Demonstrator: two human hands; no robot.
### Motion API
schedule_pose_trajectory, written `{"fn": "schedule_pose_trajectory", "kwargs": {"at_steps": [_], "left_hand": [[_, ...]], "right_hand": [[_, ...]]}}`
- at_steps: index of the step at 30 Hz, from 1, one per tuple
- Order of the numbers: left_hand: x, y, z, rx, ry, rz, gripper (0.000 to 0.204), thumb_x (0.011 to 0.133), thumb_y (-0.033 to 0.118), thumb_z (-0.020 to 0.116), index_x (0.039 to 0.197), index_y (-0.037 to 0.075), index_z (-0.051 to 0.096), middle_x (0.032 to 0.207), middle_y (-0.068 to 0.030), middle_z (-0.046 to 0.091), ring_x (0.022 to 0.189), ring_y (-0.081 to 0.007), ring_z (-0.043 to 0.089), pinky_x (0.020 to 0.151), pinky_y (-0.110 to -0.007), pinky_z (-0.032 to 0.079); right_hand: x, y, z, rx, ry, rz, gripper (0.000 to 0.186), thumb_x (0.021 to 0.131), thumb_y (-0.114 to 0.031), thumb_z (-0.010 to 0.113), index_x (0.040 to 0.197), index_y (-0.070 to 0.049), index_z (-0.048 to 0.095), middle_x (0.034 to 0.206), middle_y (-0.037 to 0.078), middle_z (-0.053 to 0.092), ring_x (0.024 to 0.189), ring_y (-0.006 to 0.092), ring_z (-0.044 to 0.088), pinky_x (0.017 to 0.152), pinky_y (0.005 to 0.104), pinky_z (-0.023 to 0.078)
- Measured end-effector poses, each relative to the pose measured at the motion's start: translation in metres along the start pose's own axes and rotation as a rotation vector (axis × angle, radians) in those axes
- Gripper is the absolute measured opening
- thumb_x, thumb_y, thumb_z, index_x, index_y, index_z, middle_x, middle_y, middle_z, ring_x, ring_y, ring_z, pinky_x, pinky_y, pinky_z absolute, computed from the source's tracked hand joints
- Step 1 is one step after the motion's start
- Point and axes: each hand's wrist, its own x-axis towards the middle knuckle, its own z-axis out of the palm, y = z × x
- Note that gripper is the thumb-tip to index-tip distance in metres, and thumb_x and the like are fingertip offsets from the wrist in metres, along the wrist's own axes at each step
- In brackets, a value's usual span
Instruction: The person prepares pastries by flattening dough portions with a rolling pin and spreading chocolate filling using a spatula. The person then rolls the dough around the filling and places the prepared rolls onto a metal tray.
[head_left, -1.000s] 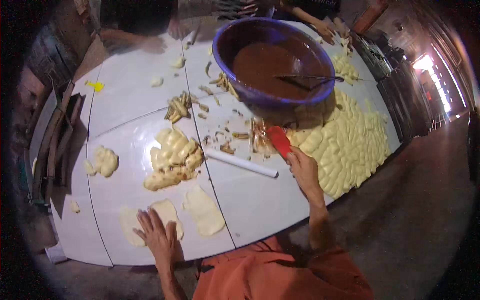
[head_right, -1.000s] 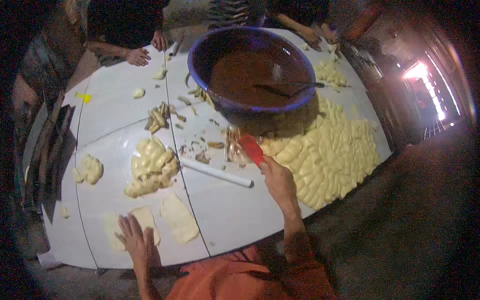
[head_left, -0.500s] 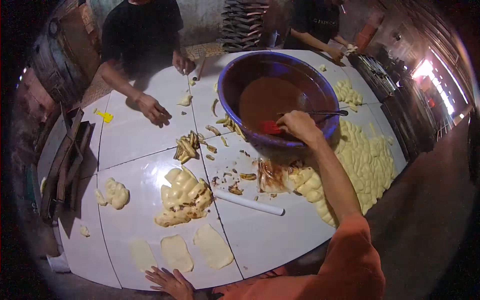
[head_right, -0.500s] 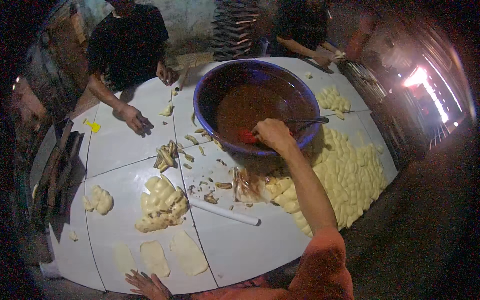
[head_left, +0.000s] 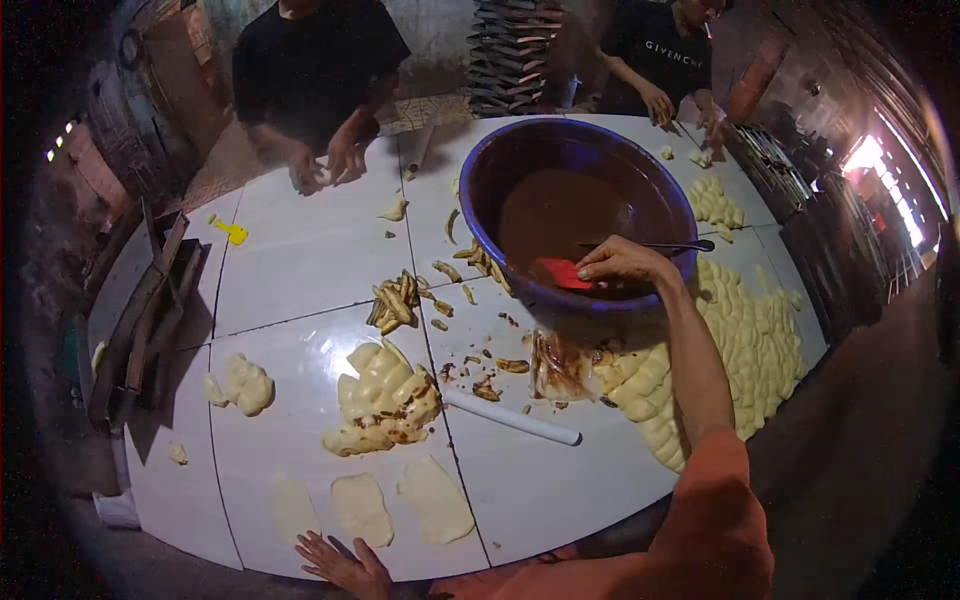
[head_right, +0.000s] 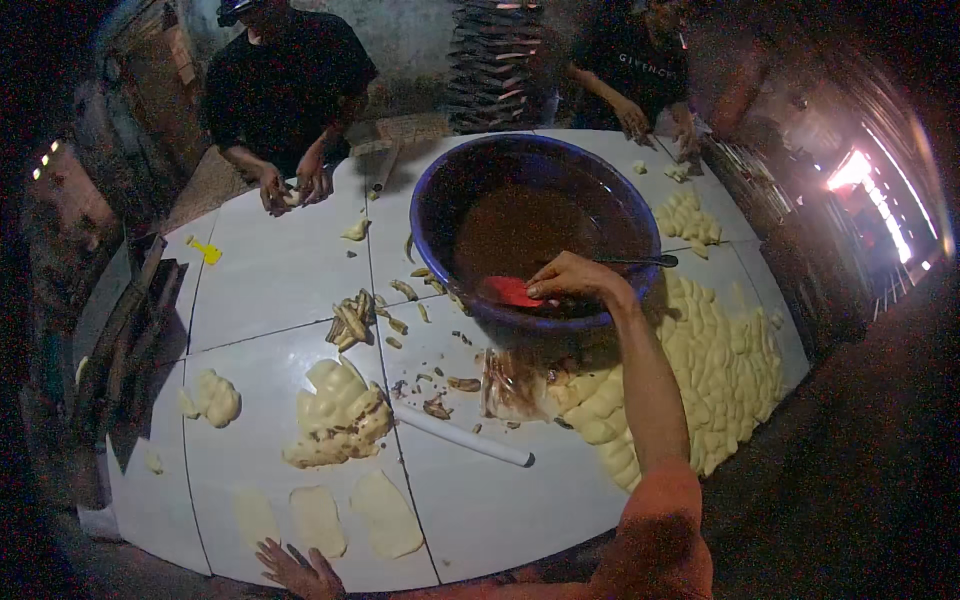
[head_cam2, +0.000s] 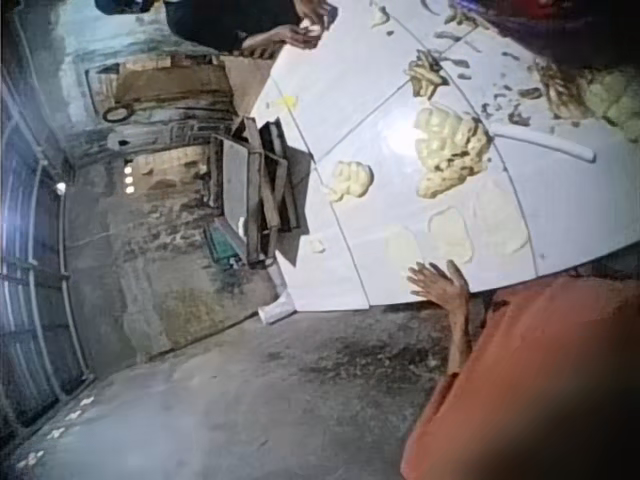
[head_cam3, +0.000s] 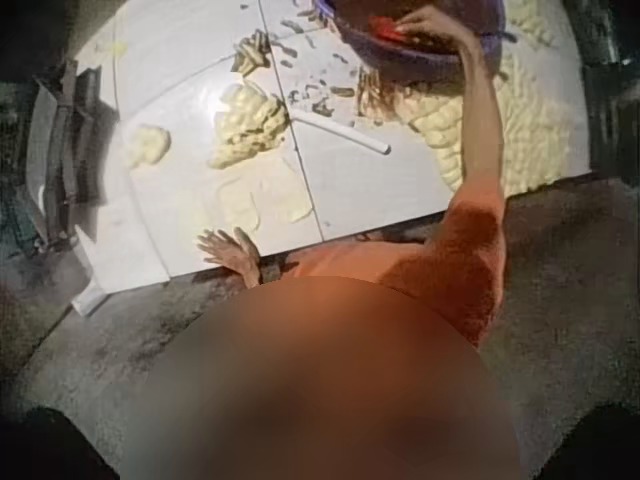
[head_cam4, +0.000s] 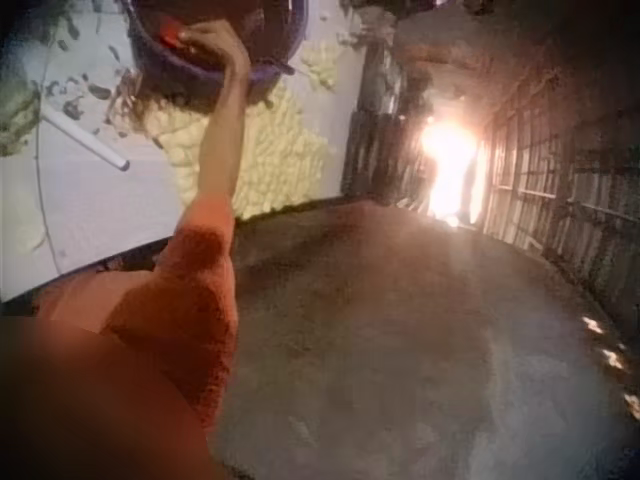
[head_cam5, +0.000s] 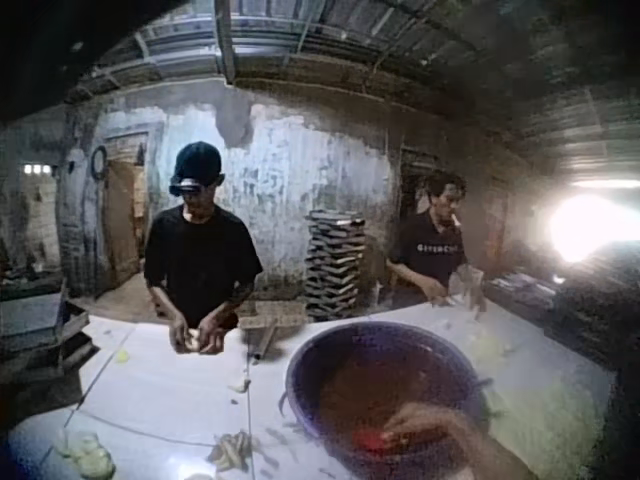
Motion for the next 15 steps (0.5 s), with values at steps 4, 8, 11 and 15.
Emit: {"fn": "schedule_pose_trajectory", "kwargs": {"at_steps": [4,8,11,15], "left_hand": [[-0.009,-0.010,-0.001,0.019,0.059,-0.005,0.096,0.100,0.065,0.049,0.162,-0.003,0.024,0.169,-0.0268,0.018,0.157,-0.0482,0.003,0.121,-0.068,-0.002],[-0.001,-0.019,0.013,0.201,0.063,0.059,0.084,0.103,0.045,0.053,0.163,-0.003,0.019,0.170,-0.0253,0.016,0.158,-0.0463,0.006,0.121,-0.068,-0.002],[-0.006,-0.024,0.015,0.169,0.105,0.057,0.084,0.101,0.041,0.057,0.162,-0.003,0.020,0.168,-0.0263,0.021,0.158,-0.0455,0.009,0.123,-0.065,-0.001],[-0.009,-0.018,-0.004,0.050,0.103,0.009,0.084,0.099,0.035,0.063,0.161,-0.006,0.024,0.167,-0.0284,0.022,0.157,-0.0483,0.009,0.123,-0.065,0.001]], "right_hand": [[-0.005,-0.021,0.011,0.174,-0.049,-0.028,0.039,0.093,-0.033,0.079,0.119,-0.003,0.077,0.074,0.002,0.070,0.058,0.0047,0.054,0.049,0.0252,0.040],[-0.028,-0.032,0.009,0.243,-0.078,0.045,0.039,0.095,-0.026,0.077,0.121,0.003,0.073,0.070,0.000,0.064,0.054,0.0040,0.051,0.048,0.0223,0.038],[-0.054,-0.068,0.013,0.234,-0.050,0.073,0.039,0.095,-0.028,0.077,0.120,0.001,0.074,0.070,0.000,0.065,0.053,0.0031,0.052,0.045,0.0207,0.038],[-0.059,-0.098,0.041,0.188,-0.064,0.012,0.038,0.094,-0.025,0.078,0.120,0.001,0.074,0.081,0.001,0.071,0.059,0.0046,0.060,0.050,0.0206,0.046]]}}
